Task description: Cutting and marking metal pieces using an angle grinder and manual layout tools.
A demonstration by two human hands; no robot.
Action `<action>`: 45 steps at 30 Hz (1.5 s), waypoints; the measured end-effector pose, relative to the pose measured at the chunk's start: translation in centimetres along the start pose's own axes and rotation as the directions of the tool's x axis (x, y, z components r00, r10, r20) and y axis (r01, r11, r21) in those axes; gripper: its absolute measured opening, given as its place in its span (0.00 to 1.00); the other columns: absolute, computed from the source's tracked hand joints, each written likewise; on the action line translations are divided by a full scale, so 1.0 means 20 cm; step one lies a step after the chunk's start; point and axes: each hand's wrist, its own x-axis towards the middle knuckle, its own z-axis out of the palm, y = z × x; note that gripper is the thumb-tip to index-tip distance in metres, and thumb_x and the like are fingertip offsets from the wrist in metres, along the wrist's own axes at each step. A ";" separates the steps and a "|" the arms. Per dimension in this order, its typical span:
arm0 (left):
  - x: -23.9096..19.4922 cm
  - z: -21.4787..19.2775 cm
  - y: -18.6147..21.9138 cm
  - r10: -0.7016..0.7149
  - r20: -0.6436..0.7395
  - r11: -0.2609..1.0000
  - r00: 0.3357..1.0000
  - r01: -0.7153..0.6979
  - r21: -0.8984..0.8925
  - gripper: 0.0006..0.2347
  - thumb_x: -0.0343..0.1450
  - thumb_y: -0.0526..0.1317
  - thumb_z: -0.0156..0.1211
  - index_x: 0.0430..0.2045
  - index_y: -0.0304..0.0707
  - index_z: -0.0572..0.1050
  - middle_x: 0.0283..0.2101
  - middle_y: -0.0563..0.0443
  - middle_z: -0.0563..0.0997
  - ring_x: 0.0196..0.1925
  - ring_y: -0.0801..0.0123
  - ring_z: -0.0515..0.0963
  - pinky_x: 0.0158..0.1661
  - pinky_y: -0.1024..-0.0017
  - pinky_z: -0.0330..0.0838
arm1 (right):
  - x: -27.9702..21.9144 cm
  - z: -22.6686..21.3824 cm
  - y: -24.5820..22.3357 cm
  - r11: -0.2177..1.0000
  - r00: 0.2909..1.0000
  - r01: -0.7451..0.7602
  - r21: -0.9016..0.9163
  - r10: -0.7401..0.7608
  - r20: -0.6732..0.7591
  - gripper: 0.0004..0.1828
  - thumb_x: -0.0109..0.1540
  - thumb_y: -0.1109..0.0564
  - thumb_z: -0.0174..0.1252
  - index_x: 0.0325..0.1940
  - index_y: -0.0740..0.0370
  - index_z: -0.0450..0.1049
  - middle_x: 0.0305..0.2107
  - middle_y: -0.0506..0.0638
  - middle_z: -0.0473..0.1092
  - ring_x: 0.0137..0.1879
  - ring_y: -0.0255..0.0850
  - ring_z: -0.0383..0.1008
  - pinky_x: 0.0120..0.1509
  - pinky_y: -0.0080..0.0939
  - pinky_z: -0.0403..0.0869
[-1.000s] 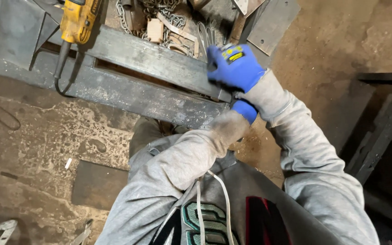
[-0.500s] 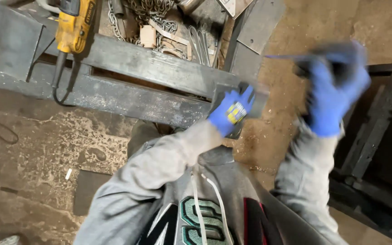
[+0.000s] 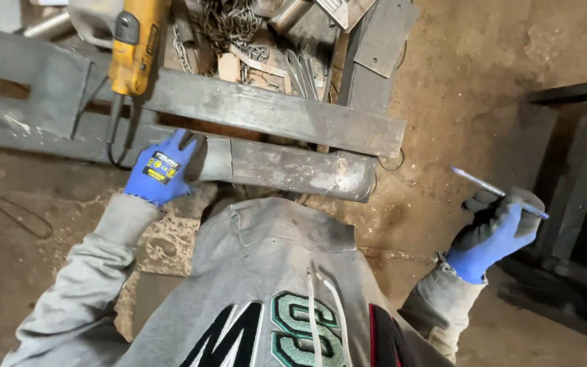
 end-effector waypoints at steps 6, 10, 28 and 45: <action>0.03 0.14 -0.11 0.194 -0.211 0.981 0.958 -0.188 0.048 0.39 0.53 0.50 0.77 0.61 0.43 0.67 0.64 0.36 0.67 0.59 0.43 0.73 0.54 0.50 0.69 | -0.15 0.24 -0.08 0.985 0.998 0.056 0.166 -0.051 -0.034 0.09 0.72 0.59 0.57 0.52 0.67 0.68 0.31 0.52 0.67 0.31 0.41 0.72 0.34 0.40 0.73; -0.03 0.10 -0.12 0.219 -0.160 0.974 0.962 -0.206 0.094 0.31 0.62 0.48 0.71 0.61 0.47 0.68 0.66 0.43 0.70 0.57 0.50 0.75 0.54 0.53 0.70 | -0.30 0.38 -0.10 0.990 0.995 0.091 0.106 -0.095 0.036 0.09 0.74 0.59 0.58 0.50 0.67 0.66 0.33 0.52 0.67 0.33 0.42 0.73 0.34 0.40 0.72; 1.94 -0.06 0.51 0.598 -0.439 0.768 0.671 -0.322 0.554 0.25 0.74 0.43 0.59 0.68 0.43 0.65 0.71 0.37 0.61 0.73 0.43 0.62 0.68 0.43 0.59 | -0.90 0.22 -0.29 0.966 0.973 0.105 -0.237 -0.149 -0.175 0.08 0.74 0.59 0.54 0.49 0.67 0.64 0.33 0.54 0.69 0.33 0.43 0.74 0.43 0.41 0.76; 0.69 -0.18 0.34 0.601 -0.248 0.794 0.760 -0.604 0.075 0.36 0.61 0.44 0.70 0.65 0.36 0.62 0.68 0.31 0.61 0.69 0.40 0.65 0.65 0.49 0.63 | -0.89 0.21 -0.15 0.933 0.979 -0.078 -0.353 0.005 -0.204 0.08 0.74 0.61 0.55 0.54 0.68 0.67 0.42 0.55 0.72 0.45 0.42 0.80 0.51 0.42 0.81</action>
